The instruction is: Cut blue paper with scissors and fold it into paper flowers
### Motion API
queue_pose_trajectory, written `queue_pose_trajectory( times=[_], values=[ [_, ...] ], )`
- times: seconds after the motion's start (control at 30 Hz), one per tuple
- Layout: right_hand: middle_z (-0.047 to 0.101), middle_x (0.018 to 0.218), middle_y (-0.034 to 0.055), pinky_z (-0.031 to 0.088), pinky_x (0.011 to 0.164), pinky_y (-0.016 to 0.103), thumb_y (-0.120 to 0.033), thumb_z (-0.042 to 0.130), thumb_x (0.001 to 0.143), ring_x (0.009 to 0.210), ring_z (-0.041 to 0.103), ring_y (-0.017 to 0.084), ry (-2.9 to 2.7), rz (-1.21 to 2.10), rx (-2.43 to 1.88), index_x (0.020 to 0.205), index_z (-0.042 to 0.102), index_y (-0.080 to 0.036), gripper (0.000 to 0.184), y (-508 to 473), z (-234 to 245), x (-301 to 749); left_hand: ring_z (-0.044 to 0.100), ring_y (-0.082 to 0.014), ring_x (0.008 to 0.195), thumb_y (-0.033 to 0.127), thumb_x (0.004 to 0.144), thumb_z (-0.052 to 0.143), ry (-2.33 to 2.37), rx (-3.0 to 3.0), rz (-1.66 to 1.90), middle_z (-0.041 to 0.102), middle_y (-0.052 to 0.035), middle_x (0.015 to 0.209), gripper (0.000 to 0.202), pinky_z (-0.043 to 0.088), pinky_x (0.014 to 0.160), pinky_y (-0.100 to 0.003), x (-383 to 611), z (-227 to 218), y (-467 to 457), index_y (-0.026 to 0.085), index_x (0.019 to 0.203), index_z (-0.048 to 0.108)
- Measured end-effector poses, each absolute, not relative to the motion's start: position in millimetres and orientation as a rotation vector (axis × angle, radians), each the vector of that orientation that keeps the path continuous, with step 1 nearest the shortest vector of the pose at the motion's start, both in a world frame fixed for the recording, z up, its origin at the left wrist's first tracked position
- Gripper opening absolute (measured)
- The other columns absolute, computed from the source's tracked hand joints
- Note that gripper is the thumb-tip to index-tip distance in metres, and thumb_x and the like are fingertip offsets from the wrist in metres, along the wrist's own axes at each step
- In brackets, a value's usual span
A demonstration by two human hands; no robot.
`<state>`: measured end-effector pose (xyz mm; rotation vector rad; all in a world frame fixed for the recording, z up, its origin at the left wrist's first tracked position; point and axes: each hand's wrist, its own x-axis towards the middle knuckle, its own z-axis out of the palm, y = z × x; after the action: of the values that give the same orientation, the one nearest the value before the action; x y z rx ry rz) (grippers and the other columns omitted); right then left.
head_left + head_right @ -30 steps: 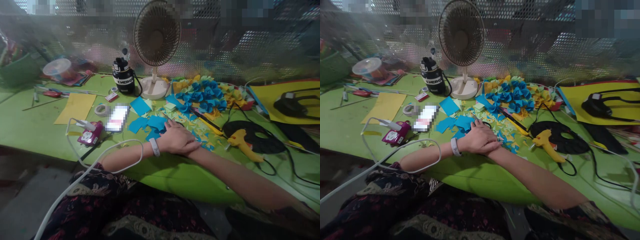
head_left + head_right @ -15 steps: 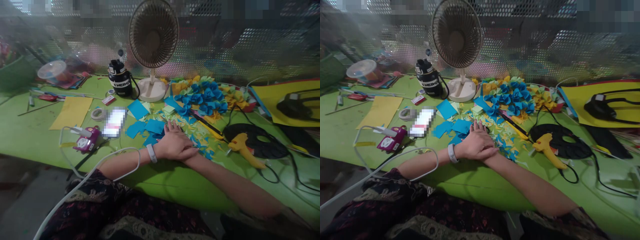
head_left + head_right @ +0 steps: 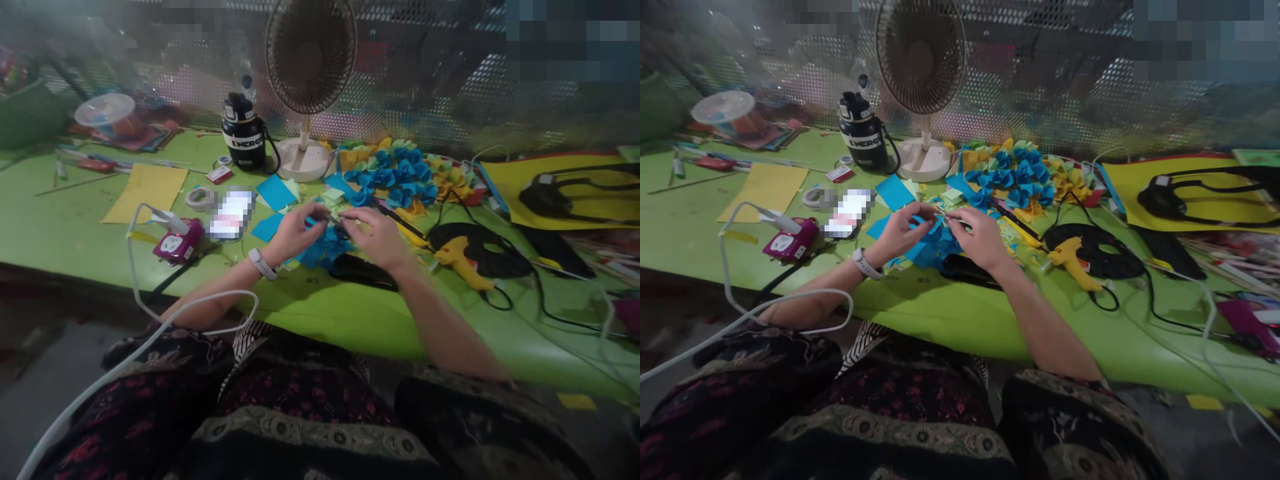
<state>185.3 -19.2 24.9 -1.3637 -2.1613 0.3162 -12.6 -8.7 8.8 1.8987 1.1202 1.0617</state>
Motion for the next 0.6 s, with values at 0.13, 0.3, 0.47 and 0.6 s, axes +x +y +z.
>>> queue_pose_trajectory(
  times=[0.13, 0.3, 0.47, 0.6],
  values=[
    [0.075, 0.110, 0.0074, 0.053, 0.090, 0.039, -0.053, 0.055, 0.090, 0.100, 0.069, 0.026, -2.373, 0.587, -1.416, 0.116, 0.071, -0.021, 0.044, -32.2, 54.3, 207.7, 0.059, -0.0130, 0.068, 0.028, 0.082, 0.065, 1.110, 1.976, 0.656, 0.069, -0.0033, 0.080, 0.021, 0.045, 0.065, -0.025, -19.6, 1.6, -11.8, 0.016, 0.098, 0.070],
    [0.072, 0.119, 0.0091, 0.050, 0.085, 0.037, -0.054, 0.070, 0.079, 0.106, 0.066, 0.030, -2.753, 0.660, -1.505, 0.120, 0.070, -0.023, 0.052, -33.9, 54.1, 219.6, 0.059, -0.0106, 0.055, 0.020, 0.078, 0.065, 0.971, 1.784, 0.422, 0.066, 0.0018, 0.066, 0.031, 0.042, 0.053, -0.020, -9.1, -11.4, -16.7, 0.015, 0.109, 0.065],
    [0.075, 0.104, 0.0078, 0.043, 0.069, 0.030, -0.042, 0.067, 0.084, 0.091, 0.067, 0.026, -2.894, 0.692, -1.522, 0.111, 0.071, -0.022, 0.034, -35.7, 54.1, 211.6, 0.068, -0.0106, 0.062, 0.019, 0.077, 0.074, 0.821, 1.434, 0.409, 0.070, 0.0004, 0.074, 0.036, 0.049, 0.058, -0.019, -9.2, -30.9, -10.5, 0.015, 0.109, 0.060],
    [0.074, 0.104, 0.0078, 0.037, 0.065, 0.027, -0.037, 0.061, 0.089, 0.089, 0.066, 0.023, -2.941, 0.630, -1.550, 0.109, 0.070, -0.021, 0.028, -41.2, 63.8, 205.8, 0.069, -0.0119, 0.060, 0.020, 0.074, 0.079, 0.840, 1.378, 0.382, 0.070, 0.0009, 0.072, 0.036, 0.051, 0.058, -0.021, -11.2, -32.5, -8.8, 0.014, 0.103, 0.058]
  ],
)
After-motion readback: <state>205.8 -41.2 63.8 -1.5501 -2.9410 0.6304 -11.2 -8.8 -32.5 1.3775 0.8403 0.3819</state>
